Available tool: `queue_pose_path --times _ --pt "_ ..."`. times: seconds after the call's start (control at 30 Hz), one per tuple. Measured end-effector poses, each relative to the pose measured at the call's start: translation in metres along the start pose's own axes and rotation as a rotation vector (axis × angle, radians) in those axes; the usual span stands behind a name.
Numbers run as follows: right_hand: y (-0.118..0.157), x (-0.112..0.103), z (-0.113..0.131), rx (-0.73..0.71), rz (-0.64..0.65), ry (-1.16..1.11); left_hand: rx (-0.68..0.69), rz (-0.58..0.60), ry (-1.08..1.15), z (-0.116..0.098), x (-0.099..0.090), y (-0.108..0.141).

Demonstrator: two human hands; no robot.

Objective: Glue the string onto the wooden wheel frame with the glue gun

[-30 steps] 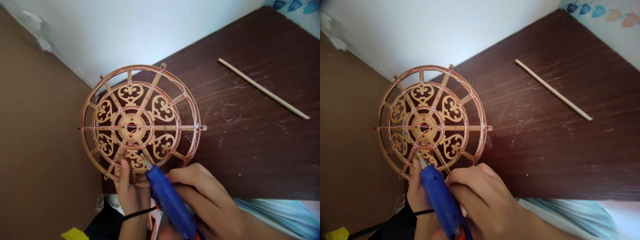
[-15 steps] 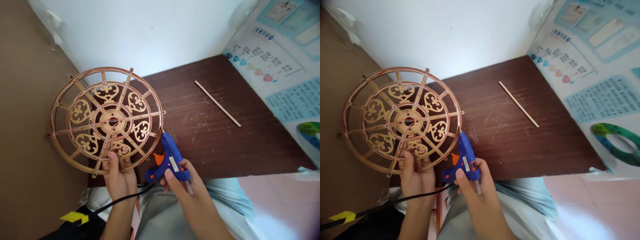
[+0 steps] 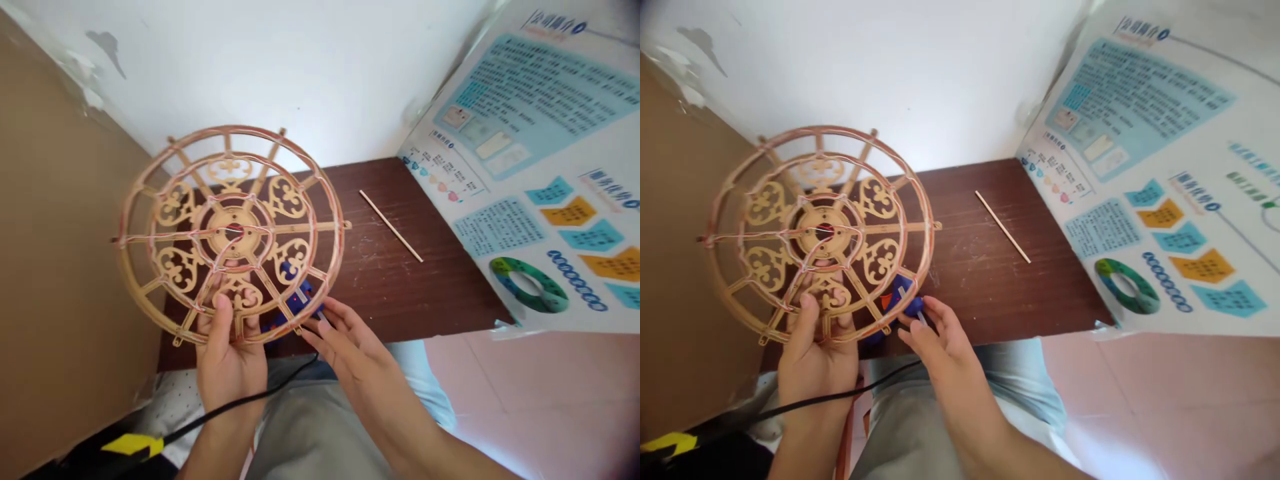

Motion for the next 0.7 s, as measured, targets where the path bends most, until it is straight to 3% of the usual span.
queue_pose_path --times 0.13,0.2,0.27,0.37,0.43,0.47,0.5,0.57,0.63,0.7 --pt "0.003 -0.012 0.008 -0.076 0.182 0.169 -0.189 -0.046 0.001 -0.001 0.001 0.013" --pt "0.007 -0.026 0.012 -0.048 0.291 0.351 -0.248 -0.053 -0.019 0.001 -0.001 0.019" --pt "0.013 -0.046 0.021 -0.051 0.299 0.576 -0.281 -0.046 -0.038 0.004 -0.004 0.024" --pt "0.021 -0.077 0.04 -0.192 0.161 0.881 -0.304 -0.029 -0.057 0.008 -0.008 0.03" --pt "0.026 -0.093 0.057 -0.457 -0.042 1.052 -0.317 -0.031 -0.07 0.009 -0.007 0.034" --pt "0.028 -0.097 0.067 -0.657 -0.156 1.146 -0.325 -0.03 -0.076 0.01 -0.006 0.036" --pt "0.03 -0.096 0.076 -0.816 -0.144 1.265 -0.341 -0.021 -0.084 0.011 -0.004 0.038" --pt "0.028 -0.085 0.09 -0.948 0.059 1.519 -0.375 0.023 -0.093 0.012 -0.001 0.042" --pt "0.021 -0.067 0.101 -1.01 0.201 1.659 -0.381 0.071 -0.101 0.013 0.002 0.046" --pt "0.012 -0.05 0.106 -0.978 0.307 1.727 -0.365 0.09 -0.114 0.015 0.002 0.05"
Point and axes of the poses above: each hand's wrist, its own y-axis away from the middle knuckle, its own x-axis out of the palm, z = x × y, the point moved 1 cm from there along -y, towards the middle knuckle, and after that the axes turned 15 degrees about z, right-handed, at the moved point
